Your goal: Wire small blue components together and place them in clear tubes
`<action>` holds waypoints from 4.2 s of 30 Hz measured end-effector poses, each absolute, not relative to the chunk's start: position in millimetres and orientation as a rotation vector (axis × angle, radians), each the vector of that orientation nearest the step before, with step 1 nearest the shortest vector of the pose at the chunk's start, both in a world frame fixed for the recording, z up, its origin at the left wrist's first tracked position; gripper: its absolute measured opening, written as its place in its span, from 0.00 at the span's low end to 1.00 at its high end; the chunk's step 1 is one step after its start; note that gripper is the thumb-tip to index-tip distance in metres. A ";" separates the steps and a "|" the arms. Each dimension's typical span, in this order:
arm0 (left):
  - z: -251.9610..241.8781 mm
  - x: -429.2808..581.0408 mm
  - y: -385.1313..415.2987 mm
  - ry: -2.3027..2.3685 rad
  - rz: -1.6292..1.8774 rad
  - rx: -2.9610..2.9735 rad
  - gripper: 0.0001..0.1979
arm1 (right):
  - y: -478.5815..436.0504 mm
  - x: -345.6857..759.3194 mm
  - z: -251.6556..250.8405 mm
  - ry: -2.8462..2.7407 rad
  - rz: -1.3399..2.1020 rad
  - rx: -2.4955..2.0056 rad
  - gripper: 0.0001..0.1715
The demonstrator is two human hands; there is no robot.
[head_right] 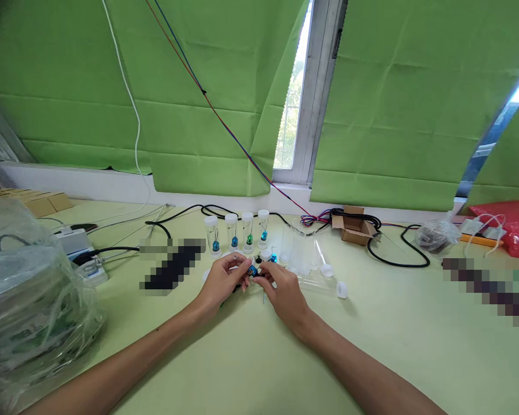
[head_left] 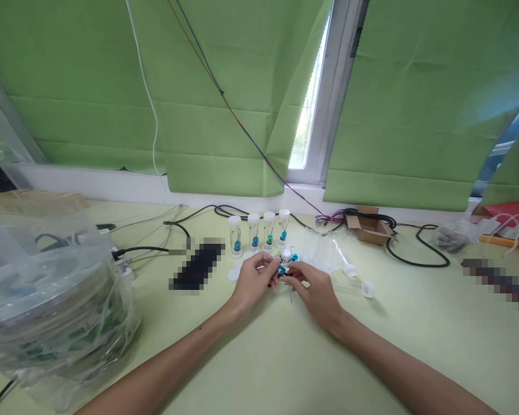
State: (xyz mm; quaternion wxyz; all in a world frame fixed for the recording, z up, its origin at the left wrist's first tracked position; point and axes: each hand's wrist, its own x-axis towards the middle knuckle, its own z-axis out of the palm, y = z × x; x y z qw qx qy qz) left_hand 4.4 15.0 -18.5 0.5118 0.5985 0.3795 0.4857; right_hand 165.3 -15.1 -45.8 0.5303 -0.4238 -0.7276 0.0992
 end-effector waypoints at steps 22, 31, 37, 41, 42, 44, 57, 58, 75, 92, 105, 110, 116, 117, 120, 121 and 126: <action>-16.2 2.7 10.7 0.751 1.043 1.156 0.13 | -17.0 165.3 -41.3 -1.709 0.217 -0.997 0.06; -15.3 2.2 13.9 0.764 1.064 1.135 0.14 | -19.2 166.2 -38.4 -1.789 0.191 -0.928 0.07; -16.7 2.4 14.2 0.778 1.085 1.106 0.15 | -17.2 165.9 -40.3 -1.825 0.194 -0.928 0.12; -17.3 3.0 13.4 0.774 1.098 1.111 0.15 | -18.6 165.7 -41.5 -1.820 0.167 -0.944 0.09; -17.1 3.0 13.2 0.778 1.098 1.117 0.15 | -19.2 165.7 -41.6 -1.817 0.161 -0.946 0.09; -16.4 2.9 12.8 0.785 1.097 1.130 0.15 | -20.2 165.5 -41.5 -1.813 0.145 -0.949 0.08; -13.2 2.7 10.5 0.792 1.092 1.126 0.15 | -21.4 164.8 -39.5 -1.783 0.151 -0.933 0.07; -12.6 2.9 10.0 0.790 1.090 1.128 0.15 | -21.6 164.5 -38.6 -1.784 0.143 -0.919 0.06; -13.1 5.0 8.4 0.818 1.116 1.162 0.18 | -22.9 162.4 -35.0 -1.772 0.068 -0.883 0.08; -8.6 7.5 5.5 0.772 1.110 1.106 0.19 | -21.8 162.0 -36.0 -1.744 0.077 -0.887 0.06; -8.4 5.4 5.0 0.732 1.099 1.146 0.17 | -20.9 163.2 -37.5 -1.704 0.170 -0.927 0.05; -11.8 4.5 6.0 0.717 1.092 1.180 0.16 | -20.7 162.2 -38.9 -1.680 0.226 -0.935 0.05; -14.3 3.8 6.6 0.705 1.087 1.237 0.15 | -22.8 162.0 -36.4 -1.647 0.348 -0.973 0.07; -14.4 3.8 6.5 0.704 1.086 1.242 0.15 | -23.4 161.9 -35.5 -1.647 0.362 -0.979 0.07; -14.9 4.3 5.8 0.701 1.080 1.235 0.15 | -24.8 161.8 -33.4 -1.655 0.403 -1.010 0.10; -15.1 4.6 5.5 0.695 1.076 1.228 0.15 | -25.1 161.8 -33.1 -1.655 0.416 -1.025 0.11; -16.9 7.0 5.3 0.648 1.046 1.183 0.14 | -25.2 162.0 -32.6 -1.603 0.476 -1.081 0.13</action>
